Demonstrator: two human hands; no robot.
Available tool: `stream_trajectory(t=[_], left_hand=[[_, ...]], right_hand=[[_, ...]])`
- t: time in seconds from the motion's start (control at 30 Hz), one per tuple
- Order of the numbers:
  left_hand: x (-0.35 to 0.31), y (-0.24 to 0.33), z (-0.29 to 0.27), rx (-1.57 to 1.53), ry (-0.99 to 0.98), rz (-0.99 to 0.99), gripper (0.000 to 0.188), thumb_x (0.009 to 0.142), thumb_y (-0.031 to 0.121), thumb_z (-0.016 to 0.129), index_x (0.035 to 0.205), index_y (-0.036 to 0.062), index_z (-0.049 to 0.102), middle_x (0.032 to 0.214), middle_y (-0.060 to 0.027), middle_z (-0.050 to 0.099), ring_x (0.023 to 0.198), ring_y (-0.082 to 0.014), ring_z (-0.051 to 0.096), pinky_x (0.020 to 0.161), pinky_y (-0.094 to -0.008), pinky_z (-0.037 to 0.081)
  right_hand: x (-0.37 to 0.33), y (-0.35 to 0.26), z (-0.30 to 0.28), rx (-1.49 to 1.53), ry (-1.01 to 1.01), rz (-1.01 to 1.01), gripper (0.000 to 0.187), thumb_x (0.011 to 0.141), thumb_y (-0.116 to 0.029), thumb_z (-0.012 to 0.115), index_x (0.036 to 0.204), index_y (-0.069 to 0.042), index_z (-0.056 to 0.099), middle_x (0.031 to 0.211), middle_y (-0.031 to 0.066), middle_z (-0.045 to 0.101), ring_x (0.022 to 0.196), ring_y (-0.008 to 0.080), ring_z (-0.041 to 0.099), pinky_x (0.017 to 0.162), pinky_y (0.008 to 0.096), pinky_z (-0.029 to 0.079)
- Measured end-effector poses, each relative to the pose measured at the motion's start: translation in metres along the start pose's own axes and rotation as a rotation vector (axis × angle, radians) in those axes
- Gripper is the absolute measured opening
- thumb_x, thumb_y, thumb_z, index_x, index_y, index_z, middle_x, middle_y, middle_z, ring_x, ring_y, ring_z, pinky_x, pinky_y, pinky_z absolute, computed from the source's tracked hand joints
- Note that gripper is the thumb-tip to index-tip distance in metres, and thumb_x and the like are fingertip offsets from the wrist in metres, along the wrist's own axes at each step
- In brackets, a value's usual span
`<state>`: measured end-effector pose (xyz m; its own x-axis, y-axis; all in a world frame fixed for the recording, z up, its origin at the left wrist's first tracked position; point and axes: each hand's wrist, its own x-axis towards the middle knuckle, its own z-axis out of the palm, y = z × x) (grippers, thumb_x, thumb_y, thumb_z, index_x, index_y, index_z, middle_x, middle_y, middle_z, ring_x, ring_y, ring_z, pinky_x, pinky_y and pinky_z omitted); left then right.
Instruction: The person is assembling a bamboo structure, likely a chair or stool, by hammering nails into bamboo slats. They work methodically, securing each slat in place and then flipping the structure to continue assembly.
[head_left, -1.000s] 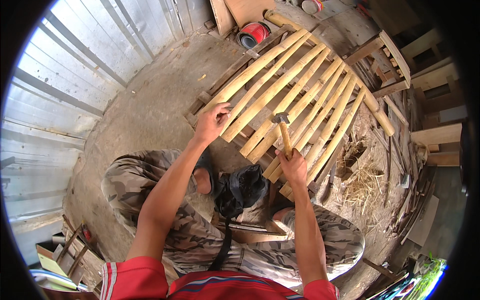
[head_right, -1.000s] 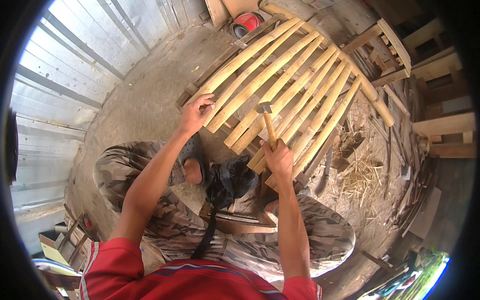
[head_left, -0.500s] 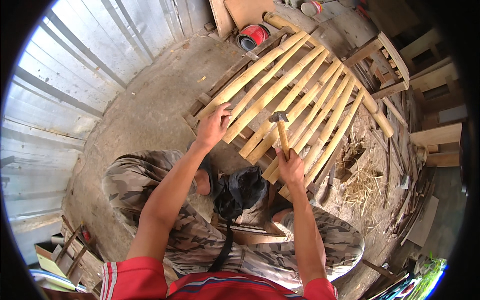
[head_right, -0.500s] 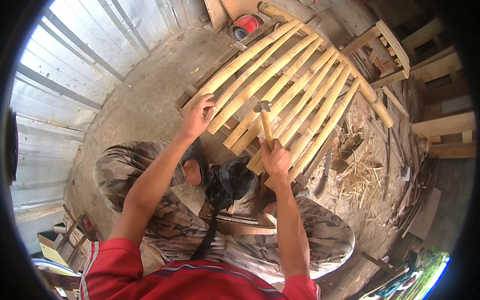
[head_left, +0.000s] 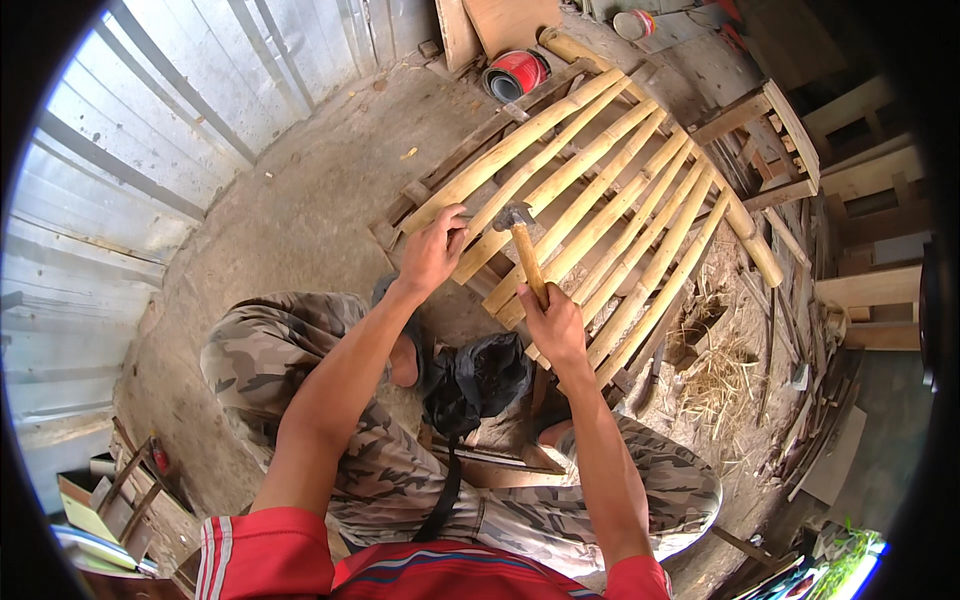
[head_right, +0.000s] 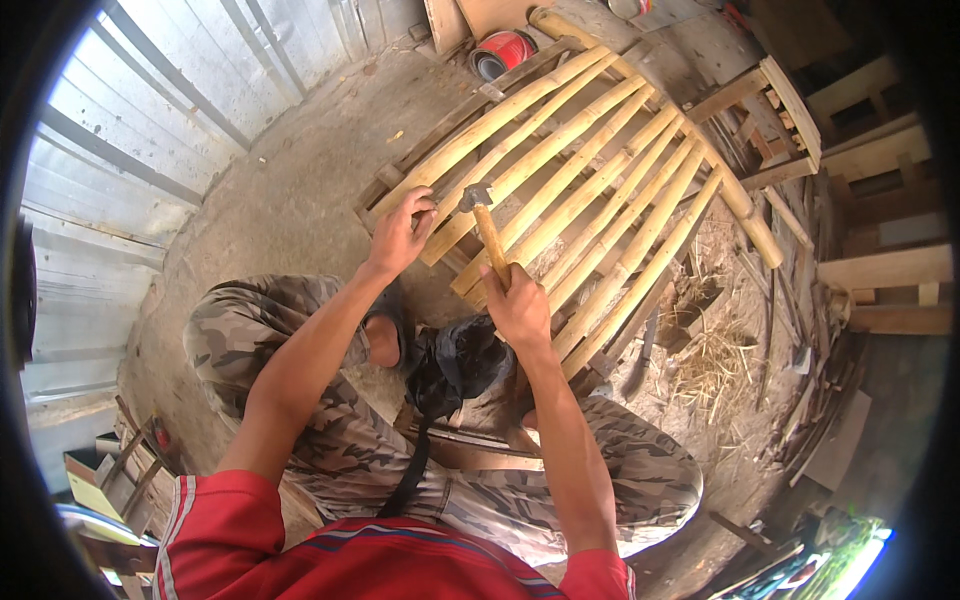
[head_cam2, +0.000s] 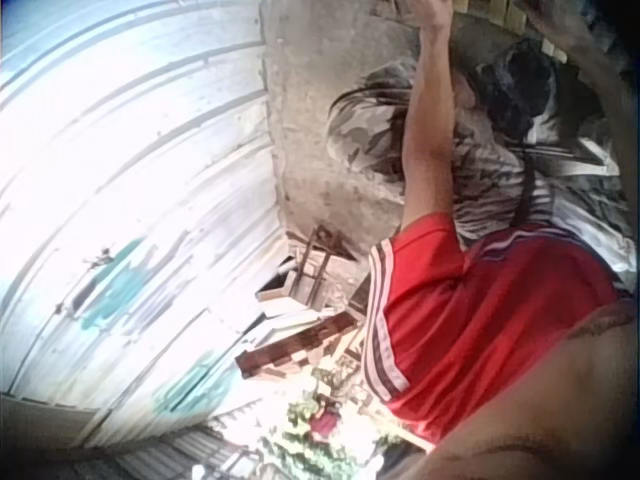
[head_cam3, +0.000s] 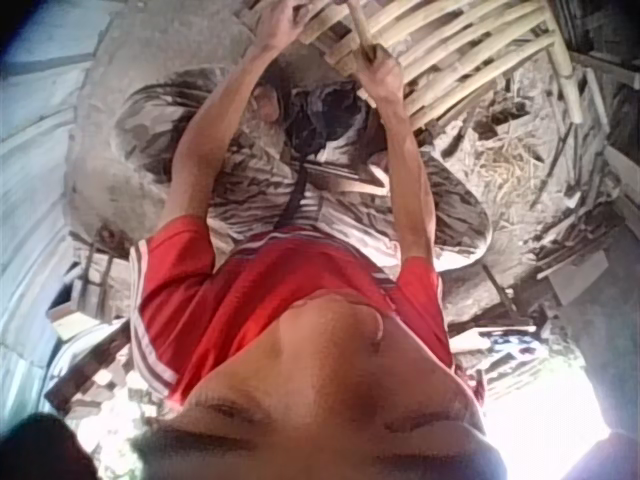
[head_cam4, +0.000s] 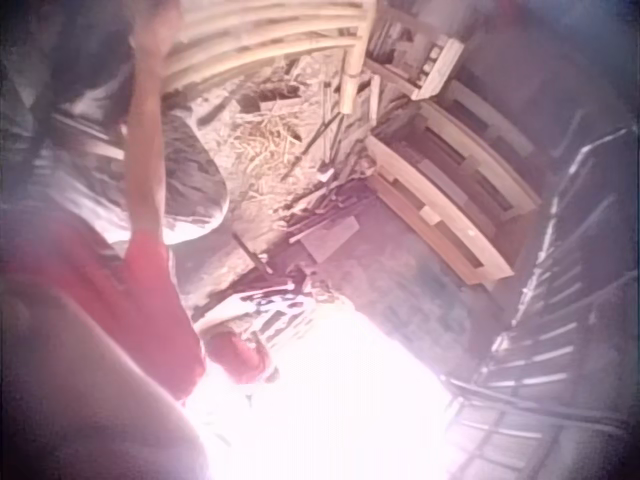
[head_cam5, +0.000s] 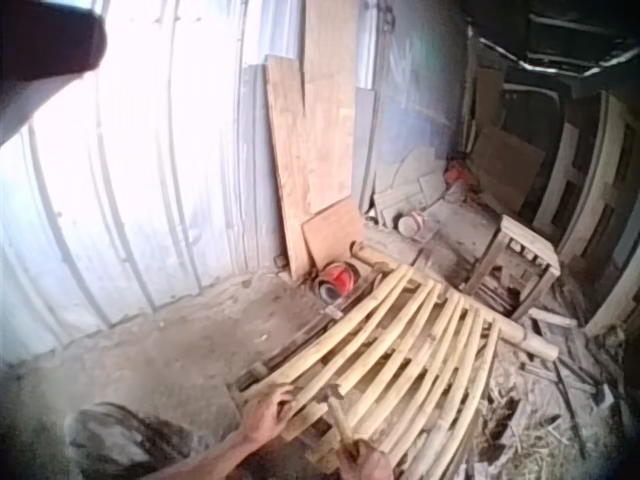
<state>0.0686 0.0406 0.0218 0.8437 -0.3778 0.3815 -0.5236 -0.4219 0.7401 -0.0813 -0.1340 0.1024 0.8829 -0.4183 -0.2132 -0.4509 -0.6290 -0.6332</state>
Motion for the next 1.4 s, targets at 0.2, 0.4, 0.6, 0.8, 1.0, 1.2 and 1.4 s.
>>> stream_trajectory(t=[0.2, 0.4, 0.6, 0.8, 1.0, 1.2, 1.4], left_hand=[[0.001, -0.001, 0.001, -0.006, 0.009, -0.003, 0.035, 0.091, 0.008, 0.068, 0.122, 0.0075, 0.052, 0.099, -0.0101, 0.074, 0.086, -0.0314, 0.071, 0.071, -0.0385, 0.055], [0.0, -0.001, 0.002, 0.039, 0.021, 0.036, 0.036, 0.09, 0.008, 0.07, 0.12, 0.0073, 0.049, 0.096, -0.0082, 0.074, 0.084, -0.0311, 0.071, 0.068, -0.0401, 0.055], [-0.003, -0.01, 0.009, 0.031, 0.094, 0.097, 0.032, 0.088, 0.007, 0.071, 0.11, 0.0078, 0.047, 0.091, -0.0103, 0.072, 0.081, -0.0328, 0.071, 0.065, -0.0415, 0.055], [-0.005, -0.013, 0.013, -0.008, 0.148, 0.134, 0.03, 0.088, 0.006, 0.072, 0.103, 0.0067, 0.046, 0.087, -0.0133, 0.071, 0.076, -0.0351, 0.07, 0.062, -0.0423, 0.054], [-0.007, -0.013, 0.014, 0.006, 0.123, 0.047, 0.028, 0.087, 0.005, 0.073, 0.099, 0.0063, 0.047, 0.087, -0.014, 0.07, 0.077, -0.0348, 0.07, 0.062, -0.0421, 0.053], [-0.005, -0.007, 0.011, -0.026, 0.155, 0.072, 0.027, 0.087, 0.006, 0.074, 0.096, 0.0052, 0.048, 0.086, -0.0141, 0.069, 0.078, -0.0352, 0.069, 0.063, -0.0416, 0.053], [-0.007, -0.011, 0.012, -0.026, 0.161, 0.083, 0.027, 0.086, 0.006, 0.074, 0.096, 0.0048, 0.049, 0.085, -0.0145, 0.068, 0.077, -0.0365, 0.068, 0.062, -0.0421, 0.053]], right_hand=[[0.003, -0.013, 0.002, -0.01, -0.016, 0.0, 0.048, 0.096, -0.045, 0.063, 0.091, 0.003, 0.063, 0.079, 0.0299, 0.066, 0.081, 0.0483, 0.067, 0.07, 0.0507, 0.051], [0.003, -0.015, 0.014, 0.012, 0.069, -0.11, 0.049, 0.097, -0.044, 0.064, 0.086, 0.004, 0.06, 0.067, 0.0235, 0.061, 0.061, 0.04, 0.063, 0.06, 0.0453, 0.048], [-0.001, -0.017, 0.026, -0.028, 0.076, -0.172, 0.044, 0.098, -0.039, 0.063, 0.086, 0.004, 0.059, 0.064, 0.0239, 0.061, 0.06, 0.0443, 0.064, 0.055, 0.0466, 0.049], [-0.002, -0.032, 0.021, -0.027, 0.099, -0.113, 0.043, 0.099, -0.037, 0.062, 0.087, 0.004, 0.059, 0.065, 0.0272, 0.062, 0.064, 0.0466, 0.066, 0.055, 0.0487, 0.05], [0.002, -0.021, 0.032, -0.097, 0.086, -0.183, 0.039, 0.099, -0.033, 0.063, 0.091, 0.005, 0.059, 0.065, 0.0272, 0.062, 0.062, 0.0464, 0.066, 0.052, 0.0468, 0.049], [-0.001, -0.028, 0.029, -0.029, 0.111, -0.184, 0.037, 0.098, -0.032, 0.062, 0.091, 0.004, 0.057, 0.064, 0.0285, 0.062, 0.064, 0.0475, 0.066, 0.053, 0.0488, 0.05], [-0.001, -0.03, 0.033, -0.013, 0.064, -0.135, 0.038, 0.098, -0.035, 0.062, 0.091, 0.003, 0.056, 0.066, 0.0297, 0.063, 0.067, 0.0489, 0.066, 0.058, 0.0535, 0.052]])
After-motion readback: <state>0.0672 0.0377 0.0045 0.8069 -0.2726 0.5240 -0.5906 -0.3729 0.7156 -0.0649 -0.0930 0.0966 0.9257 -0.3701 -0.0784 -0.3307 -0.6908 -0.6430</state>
